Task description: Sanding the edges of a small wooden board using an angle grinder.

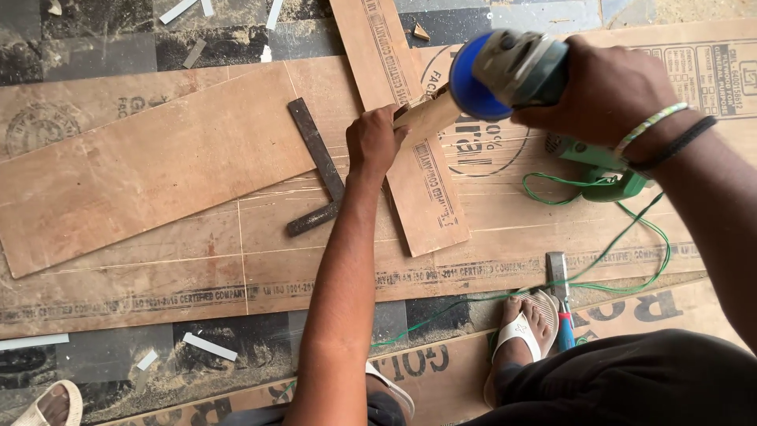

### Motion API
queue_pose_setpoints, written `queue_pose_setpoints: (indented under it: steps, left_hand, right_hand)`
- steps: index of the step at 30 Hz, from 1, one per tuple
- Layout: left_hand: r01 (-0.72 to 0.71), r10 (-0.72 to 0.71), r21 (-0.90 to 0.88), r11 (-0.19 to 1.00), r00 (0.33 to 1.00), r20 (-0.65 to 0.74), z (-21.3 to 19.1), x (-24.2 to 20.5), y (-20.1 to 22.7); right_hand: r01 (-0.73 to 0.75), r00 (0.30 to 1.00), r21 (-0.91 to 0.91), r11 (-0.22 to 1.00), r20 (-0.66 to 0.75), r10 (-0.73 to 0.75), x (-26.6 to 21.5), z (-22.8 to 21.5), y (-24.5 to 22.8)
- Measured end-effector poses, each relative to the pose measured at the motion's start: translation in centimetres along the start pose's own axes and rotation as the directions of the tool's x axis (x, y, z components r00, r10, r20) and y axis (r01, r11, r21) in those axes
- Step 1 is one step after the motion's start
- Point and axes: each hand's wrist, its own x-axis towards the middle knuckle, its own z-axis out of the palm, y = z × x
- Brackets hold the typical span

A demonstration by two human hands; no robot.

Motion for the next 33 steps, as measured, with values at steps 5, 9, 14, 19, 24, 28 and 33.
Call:
queue_pose_setpoints:
  steps: [5,9,14,19,24,28,33]
  left_hand:
    - [0.020,-0.020,-0.011,1.000,1.000,0.011,-0.3,0.0,0.4]
    - [-0.049,0.050,0.017,0.999,0.998,-0.044,-0.6,-0.2,0.6]
    - [-0.003,0.003,0.040,0.999,1.000,0.001,-0.4,-0.3,0.7]
    - [-0.005,0.005,-0.001,1.000,1.000,0.016,-1.0,-0.5,1.1]
    - [-0.019,0.018,0.013,1.000,1.000,0.007,-0.8,-0.7,0.9]
    - [-0.031,0.031,0.029,0.999,1.000,0.007,0.5,-0.5,-0.2]
    - [-0.090,0.089,-0.004,0.996,0.995,-0.033,0.4,0.4,-0.8]
  right_hand:
    - [-0.021,0.995,-0.055,0.998,0.101,0.026,0.2,0.0,-1.2]
    - [0.007,0.999,-0.103,0.995,0.044,-0.002,0.6,-1.0,-1.0]
    - [0.009,0.999,-0.160,0.987,0.042,-0.003,0.1,-1.5,-1.2]
    - [0.009,0.996,-0.156,0.988,0.084,0.004,0.2,-1.9,-3.3]
    - [-0.017,0.994,-0.115,0.993,0.103,0.029,0.6,-1.2,-1.4]
    - [-0.141,0.980,0.008,0.990,0.145,0.139,1.0,0.7,1.6]
    - [-0.265,0.957,0.197,0.944,0.176,0.232,0.8,4.6,6.8]
